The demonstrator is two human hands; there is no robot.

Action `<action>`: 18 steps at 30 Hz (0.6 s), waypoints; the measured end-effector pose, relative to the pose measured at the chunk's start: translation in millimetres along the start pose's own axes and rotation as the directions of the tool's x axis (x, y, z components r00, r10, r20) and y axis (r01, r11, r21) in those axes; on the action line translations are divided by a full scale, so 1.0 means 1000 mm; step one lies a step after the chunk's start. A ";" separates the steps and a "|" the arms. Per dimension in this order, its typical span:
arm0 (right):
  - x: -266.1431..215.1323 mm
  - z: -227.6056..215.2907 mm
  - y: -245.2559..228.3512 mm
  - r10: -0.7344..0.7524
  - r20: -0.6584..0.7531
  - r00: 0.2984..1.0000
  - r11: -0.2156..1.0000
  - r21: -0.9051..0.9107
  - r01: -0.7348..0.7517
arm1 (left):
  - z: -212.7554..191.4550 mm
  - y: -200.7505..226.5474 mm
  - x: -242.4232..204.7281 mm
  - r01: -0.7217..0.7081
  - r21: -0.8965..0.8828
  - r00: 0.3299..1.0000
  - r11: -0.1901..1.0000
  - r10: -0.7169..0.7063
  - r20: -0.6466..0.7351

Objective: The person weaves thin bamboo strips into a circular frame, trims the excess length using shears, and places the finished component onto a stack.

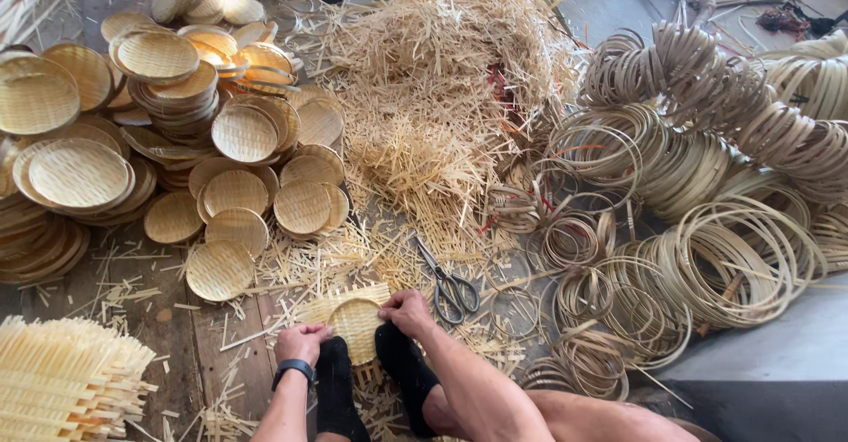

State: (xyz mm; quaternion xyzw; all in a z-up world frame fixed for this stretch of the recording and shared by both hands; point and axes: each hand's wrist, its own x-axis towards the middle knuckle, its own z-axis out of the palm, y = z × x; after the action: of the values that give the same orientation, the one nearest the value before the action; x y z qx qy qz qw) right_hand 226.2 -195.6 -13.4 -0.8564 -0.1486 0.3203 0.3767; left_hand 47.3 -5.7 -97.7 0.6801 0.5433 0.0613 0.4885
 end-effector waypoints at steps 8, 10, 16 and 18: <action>-0.029 0.012 -0.015 -0.096 -0.208 0.973 0.995 -0.025 0.093 | -0.019 0.047 -0.008 -0.103 0.340 0.990 0.935 0.063 0.125; -0.056 0.035 -0.024 0.032 -0.361 0.932 0.996 0.089 0.000 | -0.014 0.065 -0.016 -0.403 0.398 0.913 0.824 0.390 0.118; -0.084 0.119 0.024 0.571 0.193 0.798 0.552 0.629 -0.548 | 0.005 0.102 -0.028 -0.748 0.319 0.660 0.581 0.703 0.267; -0.073 0.132 0.039 0.573 0.073 0.817 0.610 0.628 -0.484 | 0.013 0.091 -0.027 -0.631 0.309 0.775 0.712 0.599 0.202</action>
State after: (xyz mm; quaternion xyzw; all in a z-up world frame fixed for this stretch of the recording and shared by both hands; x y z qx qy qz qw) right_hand 84.4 -185.6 -77.7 -0.7081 0.2506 0.3884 0.5338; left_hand 106.3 -28.7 -26.3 0.9011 0.2657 0.0904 0.3304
